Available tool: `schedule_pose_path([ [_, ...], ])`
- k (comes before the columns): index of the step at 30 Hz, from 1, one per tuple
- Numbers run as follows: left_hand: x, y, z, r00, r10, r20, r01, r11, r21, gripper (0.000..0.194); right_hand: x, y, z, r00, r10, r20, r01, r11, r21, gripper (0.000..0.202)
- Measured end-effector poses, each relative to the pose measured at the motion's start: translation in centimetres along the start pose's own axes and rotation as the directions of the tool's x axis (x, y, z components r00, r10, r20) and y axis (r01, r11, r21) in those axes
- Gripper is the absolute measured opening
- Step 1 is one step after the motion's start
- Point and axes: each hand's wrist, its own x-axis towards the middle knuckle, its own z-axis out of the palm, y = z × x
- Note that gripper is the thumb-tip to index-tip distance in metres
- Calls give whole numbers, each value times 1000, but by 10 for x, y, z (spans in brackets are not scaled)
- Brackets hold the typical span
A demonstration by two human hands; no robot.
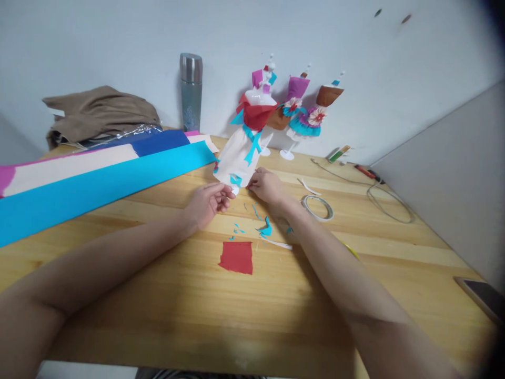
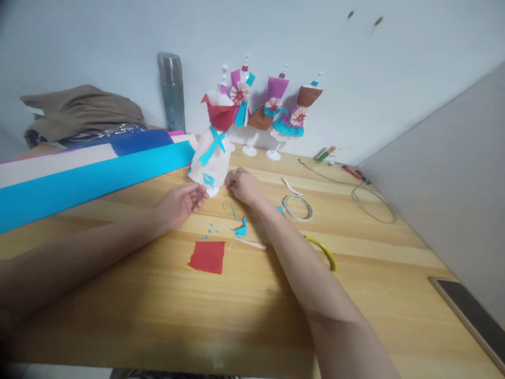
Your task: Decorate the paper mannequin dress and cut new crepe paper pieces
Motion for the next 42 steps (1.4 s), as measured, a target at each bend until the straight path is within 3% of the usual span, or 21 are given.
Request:
schedule_pose_path([
  [2,-1,-2,0,999,-2,47,-2,997,79,15,-10,-5,-4,995,93,-46,-84,981,176,13],
  [4,-2,-5,1,995,2,95,-20,981,193,13,-24,-13,-7,975,217,-40,-181,890,418,9],
  [6,-4,-9,2,992,18,122,-56,947,316,6,-39,-24,-11,954,298,45,-257,728,636,17],
  [8,-7,-13,5,989,40,140,-93,911,403,10,-52,-36,-13,934,317,163,-328,584,743,26],
  [10,-11,-14,8,986,51,158,-117,890,441,16,-62,-47,-15,920,304,247,-378,524,763,32],
  [15,-22,-10,15,985,114,129,-163,857,489,3,-70,-66,-16,929,256,266,-366,530,765,35],
  [19,-28,-4,17,982,174,79,-190,841,507,17,-71,-67,-19,923,205,325,-384,473,793,33],
  [22,-30,0,19,985,153,75,-170,859,483,20,-72,-67,-23,927,176,332,-375,441,815,30],
  [31,-37,6,23,978,205,31,-198,877,438,21,-70,-74,-29,940,168,296,-341,463,818,31],
  [37,-43,7,23,984,171,46,-175,899,402,21,-70,-76,-23,960,163,229,-281,527,802,33],
  [42,-44,1,20,996,87,-37,-74,963,261,20,-70,-74,-19,960,186,211,-278,520,808,32],
])
